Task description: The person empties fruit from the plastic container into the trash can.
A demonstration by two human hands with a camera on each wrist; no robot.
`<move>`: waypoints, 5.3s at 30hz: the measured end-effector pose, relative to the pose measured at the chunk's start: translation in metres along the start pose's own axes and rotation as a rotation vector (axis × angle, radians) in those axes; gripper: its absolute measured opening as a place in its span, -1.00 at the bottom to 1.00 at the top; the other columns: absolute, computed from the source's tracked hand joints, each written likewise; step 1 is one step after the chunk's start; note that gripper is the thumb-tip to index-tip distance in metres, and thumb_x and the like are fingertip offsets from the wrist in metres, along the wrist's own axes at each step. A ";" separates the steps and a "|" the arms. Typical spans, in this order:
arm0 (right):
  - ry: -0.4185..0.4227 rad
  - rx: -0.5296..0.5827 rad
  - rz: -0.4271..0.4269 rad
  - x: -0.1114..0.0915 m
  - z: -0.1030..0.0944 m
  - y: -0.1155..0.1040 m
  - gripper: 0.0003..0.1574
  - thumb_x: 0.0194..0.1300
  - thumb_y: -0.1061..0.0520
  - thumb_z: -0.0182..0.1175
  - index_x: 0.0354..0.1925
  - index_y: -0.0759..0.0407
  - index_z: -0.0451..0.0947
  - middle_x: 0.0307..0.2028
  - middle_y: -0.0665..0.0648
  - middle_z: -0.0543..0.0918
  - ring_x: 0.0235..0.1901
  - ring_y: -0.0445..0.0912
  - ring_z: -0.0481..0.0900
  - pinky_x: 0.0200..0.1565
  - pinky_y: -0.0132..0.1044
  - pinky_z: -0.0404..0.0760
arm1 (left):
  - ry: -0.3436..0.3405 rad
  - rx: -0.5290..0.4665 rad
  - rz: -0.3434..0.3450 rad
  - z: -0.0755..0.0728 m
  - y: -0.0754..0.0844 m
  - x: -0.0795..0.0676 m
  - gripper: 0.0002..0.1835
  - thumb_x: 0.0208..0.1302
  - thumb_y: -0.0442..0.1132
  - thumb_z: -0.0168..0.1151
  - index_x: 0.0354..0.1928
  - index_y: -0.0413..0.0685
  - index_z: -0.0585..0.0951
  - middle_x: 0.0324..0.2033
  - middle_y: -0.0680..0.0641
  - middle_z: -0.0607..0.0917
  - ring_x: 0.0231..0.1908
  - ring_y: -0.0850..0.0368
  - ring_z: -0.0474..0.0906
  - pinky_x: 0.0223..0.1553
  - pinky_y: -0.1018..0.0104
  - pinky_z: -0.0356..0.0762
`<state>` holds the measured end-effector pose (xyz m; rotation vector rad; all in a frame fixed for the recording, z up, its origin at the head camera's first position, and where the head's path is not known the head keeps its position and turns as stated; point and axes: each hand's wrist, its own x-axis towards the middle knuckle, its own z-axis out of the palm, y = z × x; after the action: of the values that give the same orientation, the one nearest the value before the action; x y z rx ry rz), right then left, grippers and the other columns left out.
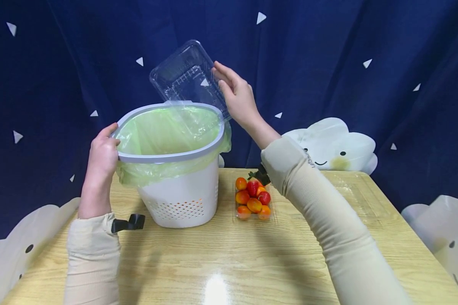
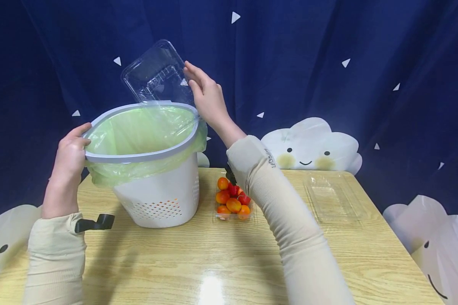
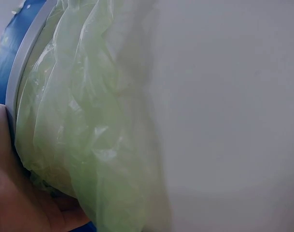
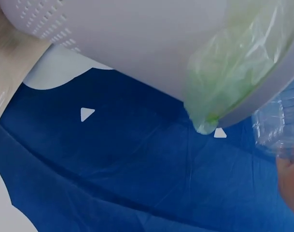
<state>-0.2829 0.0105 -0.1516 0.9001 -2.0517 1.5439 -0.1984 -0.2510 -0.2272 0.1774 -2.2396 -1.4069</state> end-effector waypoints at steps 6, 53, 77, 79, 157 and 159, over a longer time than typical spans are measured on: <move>0.060 0.158 0.032 0.003 -0.011 0.013 -0.52 0.22 0.36 -0.17 0.15 0.30 0.20 0.05 0.22 0.39 0.00 -0.11 0.38 -0.05 -0.42 0.35 | -0.005 -0.007 0.000 0.001 -0.001 0.000 -0.47 0.15 -0.39 -0.39 0.23 -0.22 0.11 0.21 -0.17 0.14 0.10 0.01 0.09 0.13 0.22 -0.01; 0.304 0.296 0.348 -0.064 -0.100 0.095 -0.50 0.26 0.33 -0.25 0.19 0.30 0.11 0.06 0.43 0.30 0.04 0.09 0.30 0.01 -0.14 0.29 | -0.002 -0.019 0.021 0.002 -0.003 0.001 -0.47 0.16 -0.38 -0.42 0.23 -0.23 0.10 0.19 -0.21 0.17 0.08 -0.01 0.13 0.12 0.19 0.04; 0.242 0.504 0.352 -0.090 -0.155 0.268 -0.53 0.26 0.28 -0.19 0.16 0.19 0.19 -0.08 0.26 0.49 -0.09 -0.06 0.46 -0.15 -0.30 0.45 | -0.014 -0.023 -0.005 0.002 -0.003 0.002 -0.47 0.17 -0.37 -0.44 0.25 -0.20 0.08 0.22 -0.17 0.12 0.12 0.01 0.08 0.15 0.18 -0.01; 0.255 0.500 0.385 -0.089 -0.164 0.305 -0.50 0.26 0.26 -0.18 0.18 0.11 0.17 -0.04 0.21 0.47 -0.07 -0.08 0.45 -0.13 -0.28 0.44 | -0.016 -0.022 -0.007 0.003 -0.003 0.001 -0.47 0.17 -0.36 -0.44 0.25 -0.20 0.08 0.22 -0.18 0.12 0.12 0.00 0.08 0.15 0.17 -0.01; 0.112 -0.284 0.796 -0.229 -0.148 0.207 -0.47 0.30 0.26 -0.38 0.21 0.41 -0.05 0.08 0.42 0.26 0.04 0.17 0.28 -0.01 -0.12 0.31 | 0.000 -0.028 -0.019 0.003 -0.005 0.001 -0.47 0.17 -0.37 -0.42 0.24 -0.18 0.10 0.21 -0.16 0.15 0.10 0.02 0.11 0.13 0.24 0.02; 0.106 -0.299 0.803 -0.230 -0.147 0.209 -0.47 0.30 0.25 -0.39 0.21 0.42 -0.05 0.08 0.42 0.27 0.04 0.17 0.29 -0.01 -0.12 0.31 | -0.001 -0.030 -0.018 0.003 -0.005 0.001 -0.47 0.17 -0.37 -0.42 0.24 -0.18 0.10 0.21 -0.16 0.15 0.10 0.02 0.11 0.13 0.24 0.02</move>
<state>-0.2769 0.2440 -0.4038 -0.1570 -2.6221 1.4996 -0.2014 -0.2513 -0.2326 0.1871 -2.2215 -1.4490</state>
